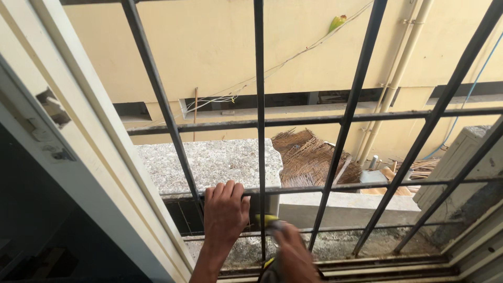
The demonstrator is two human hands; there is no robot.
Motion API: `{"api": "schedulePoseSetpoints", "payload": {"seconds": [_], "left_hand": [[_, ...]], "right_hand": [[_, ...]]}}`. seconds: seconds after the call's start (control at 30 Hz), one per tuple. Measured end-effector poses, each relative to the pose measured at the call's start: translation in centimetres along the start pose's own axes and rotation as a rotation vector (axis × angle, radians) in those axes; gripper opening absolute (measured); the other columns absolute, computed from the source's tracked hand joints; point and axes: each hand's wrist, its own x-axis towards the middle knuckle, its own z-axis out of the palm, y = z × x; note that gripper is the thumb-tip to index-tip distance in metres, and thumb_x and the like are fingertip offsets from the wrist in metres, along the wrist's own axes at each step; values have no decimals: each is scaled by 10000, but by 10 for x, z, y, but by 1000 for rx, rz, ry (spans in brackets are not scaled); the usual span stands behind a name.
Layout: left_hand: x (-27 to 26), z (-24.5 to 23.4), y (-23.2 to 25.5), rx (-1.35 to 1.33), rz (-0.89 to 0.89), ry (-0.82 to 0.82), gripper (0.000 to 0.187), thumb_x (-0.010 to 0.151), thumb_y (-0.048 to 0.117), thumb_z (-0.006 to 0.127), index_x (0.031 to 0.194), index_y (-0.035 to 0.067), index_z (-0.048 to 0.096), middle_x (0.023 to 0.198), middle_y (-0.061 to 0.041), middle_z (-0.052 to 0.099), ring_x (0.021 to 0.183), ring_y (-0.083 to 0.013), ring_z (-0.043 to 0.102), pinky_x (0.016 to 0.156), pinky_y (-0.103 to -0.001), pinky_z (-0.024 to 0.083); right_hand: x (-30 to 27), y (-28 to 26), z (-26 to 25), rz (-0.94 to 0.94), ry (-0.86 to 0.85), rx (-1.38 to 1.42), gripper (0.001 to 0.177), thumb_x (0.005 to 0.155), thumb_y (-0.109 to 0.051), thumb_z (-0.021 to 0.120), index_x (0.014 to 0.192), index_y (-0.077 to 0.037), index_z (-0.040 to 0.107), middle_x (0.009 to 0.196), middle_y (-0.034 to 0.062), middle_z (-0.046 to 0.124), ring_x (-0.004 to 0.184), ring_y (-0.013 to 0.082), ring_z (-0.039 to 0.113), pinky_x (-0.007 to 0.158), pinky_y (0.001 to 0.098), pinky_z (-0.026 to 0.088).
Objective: The person sprays a liquid onto a window grill and سپس wipes the metal bars with a cloth.
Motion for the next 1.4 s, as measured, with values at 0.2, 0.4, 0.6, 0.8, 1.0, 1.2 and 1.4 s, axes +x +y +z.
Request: {"api": "schedulePoseSetpoints", "payload": {"seconds": [0.2, 0.4, 0.6, 0.8, 1.0, 1.2, 1.4], "left_hand": [[4, 6, 6, 27, 23, 84, 190, 825, 215, 724, 850, 82, 591, 823, -78, 577, 815, -246, 570, 826, -438, 423], [7, 13, 14, 66, -37, 18, 207, 857, 250, 714, 830, 82, 594, 796, -81, 580, 808, -251, 575, 839, -440, 422], [4, 16, 12, 29, 38, 127, 335, 800, 356, 747, 844, 48, 623, 836, -117, 612, 827, -285, 582, 808, -455, 438], [6, 15, 1, -51, -83, -110, 432, 934, 485, 658, 852, 61, 647, 784, -98, 605, 791, -250, 562, 824, -416, 424], [-5, -10, -18, -171, 72, -107, 417, 915, 332, 547, 1140, -1, 657, 921, -138, 633, 874, -269, 565, 893, -445, 397], [-9, -24, -35, -240, 127, -78, 468, 933, 302, 504, 1244, -27, 621, 1020, -170, 632, 975, -292, 564, 942, -447, 383], [-10, -39, -41, -305, 142, -50, 433, 929, 293, 507, 1206, -14, 635, 990, -160, 620, 960, -306, 565, 903, -455, 384]], "right_hand": [[7, 40, -6, 29, 82, -125, 483, 885, 136, 510, 1341, 1, 595, 1403, 229, 508, 1303, 391, 524, 1093, 440, 482], [32, 28, 33, -25, 73, 406, 550, 797, 149, 498, 1308, -33, 593, 1410, 185, 580, 1342, 371, 556, 1149, 455, 477], [28, 119, 7, 80, -204, -65, 890, 763, 103, 609, 1584, -75, 316, 1503, 243, 396, 1419, 430, 327, 1155, 480, 327], [25, 102, 25, -104, 209, 510, 445, 937, -64, 692, 1371, -116, 609, 1343, 177, 680, 1277, 274, 648, 1146, 387, 519], [49, -40, -36, -7, 258, 776, 531, 909, 24, 514, 1430, -68, 475, 1319, 208, 632, 1275, 292, 597, 1072, 385, 441], [52, -96, 4, 233, 284, 869, 459, 964, -28, 517, 1417, -52, 449, 1247, 191, 627, 1170, 286, 604, 994, 399, 470], [62, -103, -5, 392, 293, 1237, 367, 1008, -65, 524, 1371, -16, 492, 1165, 185, 628, 1060, 294, 603, 915, 424, 498]]}}
